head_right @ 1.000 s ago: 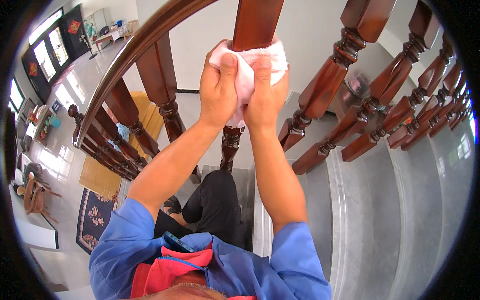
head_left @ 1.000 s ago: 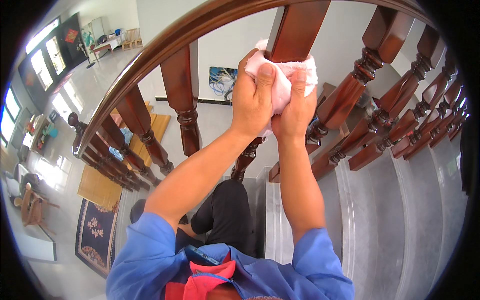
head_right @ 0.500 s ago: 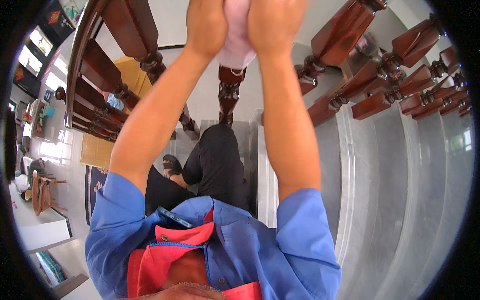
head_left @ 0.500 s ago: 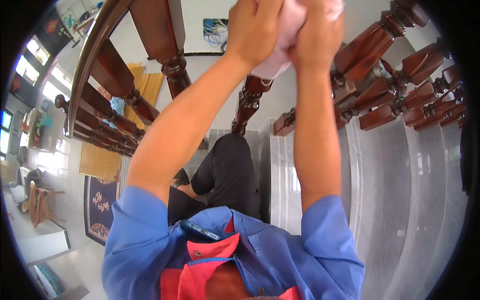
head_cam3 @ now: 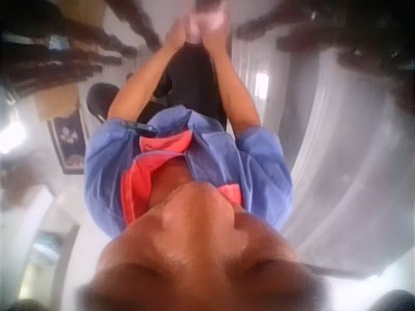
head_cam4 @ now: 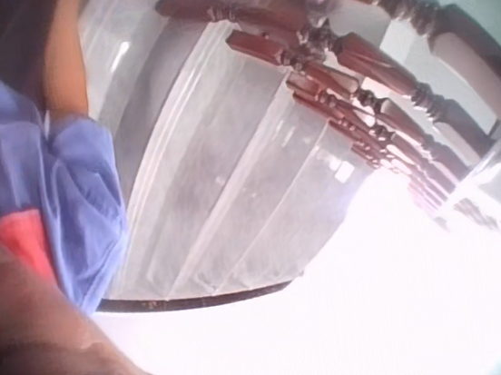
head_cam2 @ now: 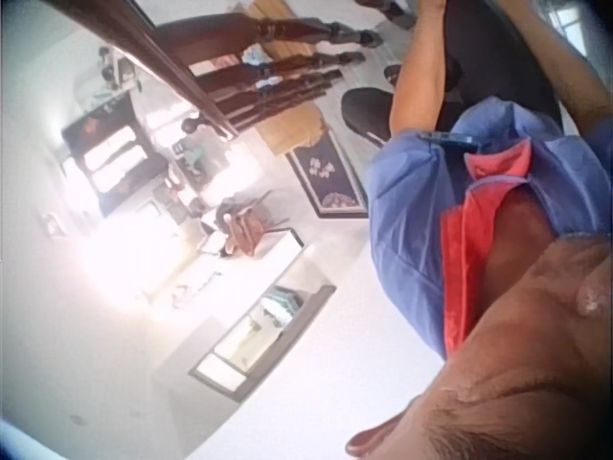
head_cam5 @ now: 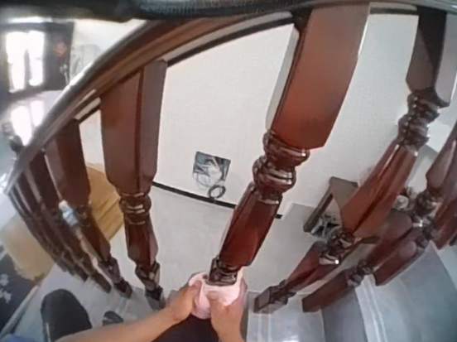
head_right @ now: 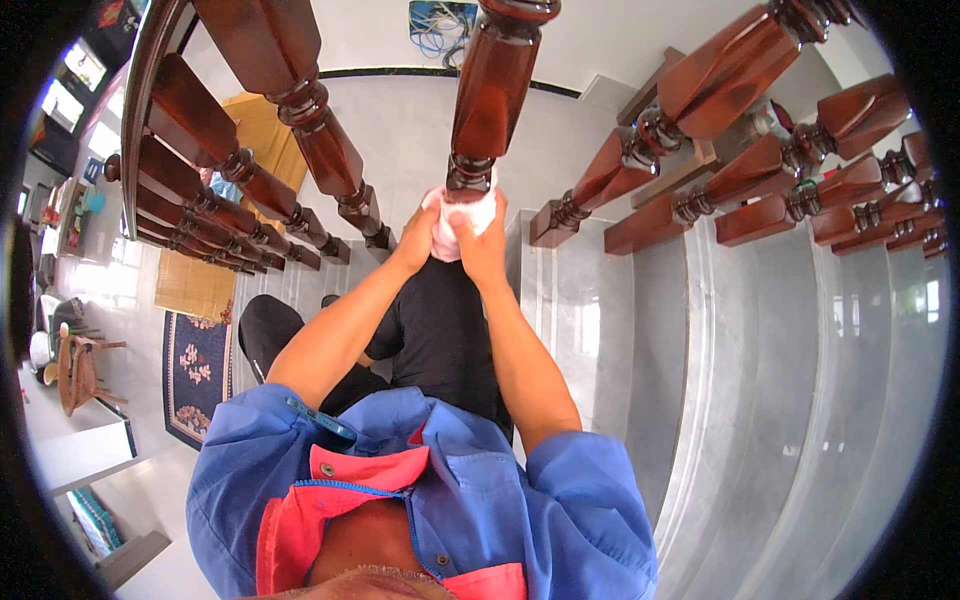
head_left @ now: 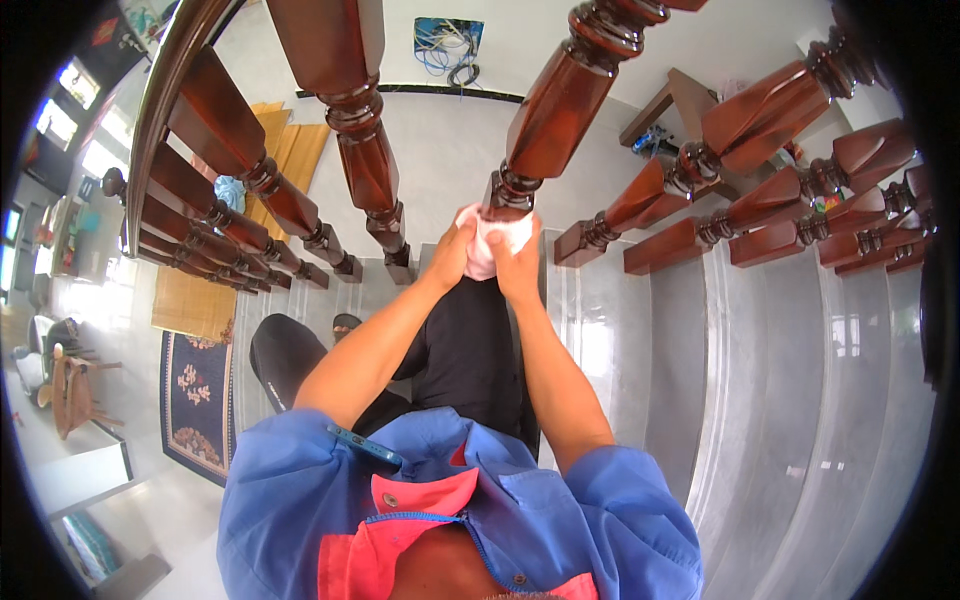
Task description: The person cleans a staircase railing by wiping the wooden handrail and balusters with a cloth.
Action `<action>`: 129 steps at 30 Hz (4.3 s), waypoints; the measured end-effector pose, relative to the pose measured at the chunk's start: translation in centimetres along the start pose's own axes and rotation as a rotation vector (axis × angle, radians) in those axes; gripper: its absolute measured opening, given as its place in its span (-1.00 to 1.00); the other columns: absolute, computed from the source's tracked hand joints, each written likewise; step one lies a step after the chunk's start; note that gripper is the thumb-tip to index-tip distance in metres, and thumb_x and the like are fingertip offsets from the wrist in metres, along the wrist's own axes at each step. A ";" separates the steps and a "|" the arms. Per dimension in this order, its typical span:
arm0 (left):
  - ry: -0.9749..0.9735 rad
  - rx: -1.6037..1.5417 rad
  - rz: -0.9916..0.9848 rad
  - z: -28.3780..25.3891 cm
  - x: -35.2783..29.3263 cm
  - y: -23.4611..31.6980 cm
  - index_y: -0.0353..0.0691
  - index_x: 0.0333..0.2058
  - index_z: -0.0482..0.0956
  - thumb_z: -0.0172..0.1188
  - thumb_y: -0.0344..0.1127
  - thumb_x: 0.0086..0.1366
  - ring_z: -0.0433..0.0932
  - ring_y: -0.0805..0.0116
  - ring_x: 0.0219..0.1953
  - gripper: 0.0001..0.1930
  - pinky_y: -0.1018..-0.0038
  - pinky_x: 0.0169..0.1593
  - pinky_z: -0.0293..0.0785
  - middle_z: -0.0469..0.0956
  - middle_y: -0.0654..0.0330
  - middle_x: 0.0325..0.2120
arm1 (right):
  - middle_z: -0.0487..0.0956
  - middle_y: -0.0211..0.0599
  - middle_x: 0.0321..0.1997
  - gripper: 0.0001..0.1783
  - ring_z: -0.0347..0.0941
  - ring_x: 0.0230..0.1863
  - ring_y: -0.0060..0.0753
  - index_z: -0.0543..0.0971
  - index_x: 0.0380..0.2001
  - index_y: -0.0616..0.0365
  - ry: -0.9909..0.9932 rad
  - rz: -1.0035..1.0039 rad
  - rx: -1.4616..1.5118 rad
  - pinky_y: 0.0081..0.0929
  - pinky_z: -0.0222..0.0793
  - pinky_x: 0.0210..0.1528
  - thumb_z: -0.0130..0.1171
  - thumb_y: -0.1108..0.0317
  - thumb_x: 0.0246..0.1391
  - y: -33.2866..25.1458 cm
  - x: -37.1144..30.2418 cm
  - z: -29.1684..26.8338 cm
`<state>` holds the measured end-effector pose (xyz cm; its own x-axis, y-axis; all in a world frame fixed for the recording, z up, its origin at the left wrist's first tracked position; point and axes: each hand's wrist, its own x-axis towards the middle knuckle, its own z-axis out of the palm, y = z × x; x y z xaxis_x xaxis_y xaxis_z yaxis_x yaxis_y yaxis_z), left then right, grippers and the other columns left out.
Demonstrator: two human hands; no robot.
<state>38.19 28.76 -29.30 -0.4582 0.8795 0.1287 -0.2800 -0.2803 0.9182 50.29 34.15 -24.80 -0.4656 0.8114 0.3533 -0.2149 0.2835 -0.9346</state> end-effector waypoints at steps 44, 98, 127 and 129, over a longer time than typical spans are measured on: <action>0.176 -0.180 0.196 -5.2 5.1 27.9 -0.39 0.10 0.55 -0.11 -0.03 0.55 0.56 0.37 -0.04 -0.49 0.44 0.12 0.45 0.62 0.11 -0.04 | 0.41 -0.17 0.27 -0.30 0.36 0.25 -0.33 0.22 0.33 0.27 -0.039 -0.391 0.158 -0.36 0.25 0.31 0.06 -0.07 0.41 -17.2 7.4 19.2; 0.299 -0.133 -0.341 -17.0 -3.9 -4.9 -0.22 0.18 0.50 -0.10 0.02 0.59 0.54 0.36 0.09 -0.53 0.37 0.20 0.43 0.59 0.19 0.06 | 0.64 -0.12 0.03 -0.61 0.59 0.04 -0.09 0.58 -0.08 0.21 0.152 0.836 0.756 -0.13 0.47 0.23 0.08 0.16 0.16 13.7 -2.8 14.6; 0.196 -0.060 0.773 0.7 0.9 33.8 -0.39 0.28 0.32 -0.08 -0.13 0.60 0.37 0.41 0.16 -0.52 0.43 0.28 0.26 0.44 0.18 0.09 | 0.45 -0.10 0.28 -0.43 0.35 0.29 -0.28 0.33 0.32 0.37 0.057 -0.568 0.320 -0.34 0.19 0.38 0.03 0.19 0.42 -27.2 13.7 16.9; 0.232 0.133 0.832 -0.3 1.7 33.5 -0.42 0.28 0.31 -0.02 -0.09 0.57 0.39 0.34 0.18 -0.47 0.39 0.29 0.26 0.45 0.09 0.12 | 0.44 -0.11 0.29 -0.42 0.34 0.30 -0.27 0.33 0.32 0.36 -0.048 -0.527 0.351 -0.32 0.18 0.38 0.00 0.15 0.43 -27.9 13.8 17.2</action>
<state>27.82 20.77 1.59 -0.6342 0.3045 0.7106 0.3163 -0.7365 0.5979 35.06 28.68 6.91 -0.2571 0.5822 0.7713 -0.6904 0.4478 -0.5681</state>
